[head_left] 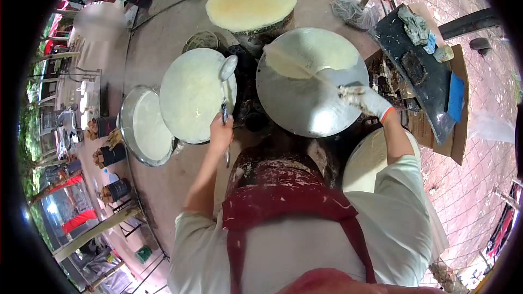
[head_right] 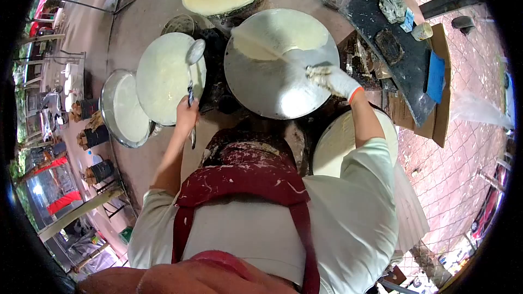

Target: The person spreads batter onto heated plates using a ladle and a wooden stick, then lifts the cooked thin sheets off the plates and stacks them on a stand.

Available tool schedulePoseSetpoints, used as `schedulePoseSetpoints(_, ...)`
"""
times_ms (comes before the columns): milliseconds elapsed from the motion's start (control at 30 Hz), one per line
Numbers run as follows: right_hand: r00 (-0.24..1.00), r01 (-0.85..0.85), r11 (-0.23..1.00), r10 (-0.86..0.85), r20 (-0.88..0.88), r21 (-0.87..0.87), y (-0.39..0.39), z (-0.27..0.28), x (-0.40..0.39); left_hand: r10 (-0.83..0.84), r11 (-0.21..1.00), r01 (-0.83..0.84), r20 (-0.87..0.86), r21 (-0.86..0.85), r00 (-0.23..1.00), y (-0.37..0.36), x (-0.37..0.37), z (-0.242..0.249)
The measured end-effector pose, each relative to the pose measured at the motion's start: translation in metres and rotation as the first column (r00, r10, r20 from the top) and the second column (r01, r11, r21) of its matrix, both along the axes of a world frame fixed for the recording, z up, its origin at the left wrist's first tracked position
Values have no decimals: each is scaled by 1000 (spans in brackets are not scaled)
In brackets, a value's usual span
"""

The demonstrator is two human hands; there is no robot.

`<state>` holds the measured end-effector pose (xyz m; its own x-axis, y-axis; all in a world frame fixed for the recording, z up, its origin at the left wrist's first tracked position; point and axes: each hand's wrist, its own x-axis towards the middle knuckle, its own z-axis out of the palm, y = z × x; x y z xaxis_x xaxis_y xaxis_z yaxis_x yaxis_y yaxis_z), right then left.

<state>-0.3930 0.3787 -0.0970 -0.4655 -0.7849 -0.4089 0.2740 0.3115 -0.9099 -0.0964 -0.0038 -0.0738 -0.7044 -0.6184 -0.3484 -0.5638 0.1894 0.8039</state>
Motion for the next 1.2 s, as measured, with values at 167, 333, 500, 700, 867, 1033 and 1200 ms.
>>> schedulePoseSetpoints(167,998,-13,992,5,66,124,36,8,18,-338,815,290,-6,-501,941,-11,-49,-32)
schedulePoseSetpoints(333,984,175,984,-175,-39,21,16,-23,-17,-356,705,477,321,-525,878,2,-67,-17)
schedulePoseSetpoints(500,988,-41,999,40,149,7,-3,-13,13,-390,649,610,490,-455,780,9,-21,6)
schedulePoseSetpoints(700,937,74,971,-145,318,226,42,18,98,-534,426,720,490,-548,689,35,63,18)
schedulePoseSetpoints(867,695,474,860,-497,519,189,20,12,218,-761,542,804,264,-244,593,9,62,-2)
schedulePoseSetpoints(1033,602,646,761,-556,573,60,-148,23,257,-623,779,575,-207,-249,755,-44,41,62)
schedulePoseSetpoints(1200,524,792,593,-783,336,145,-300,-26,257,-334,908,403,-378,118,863,-109,63,71)
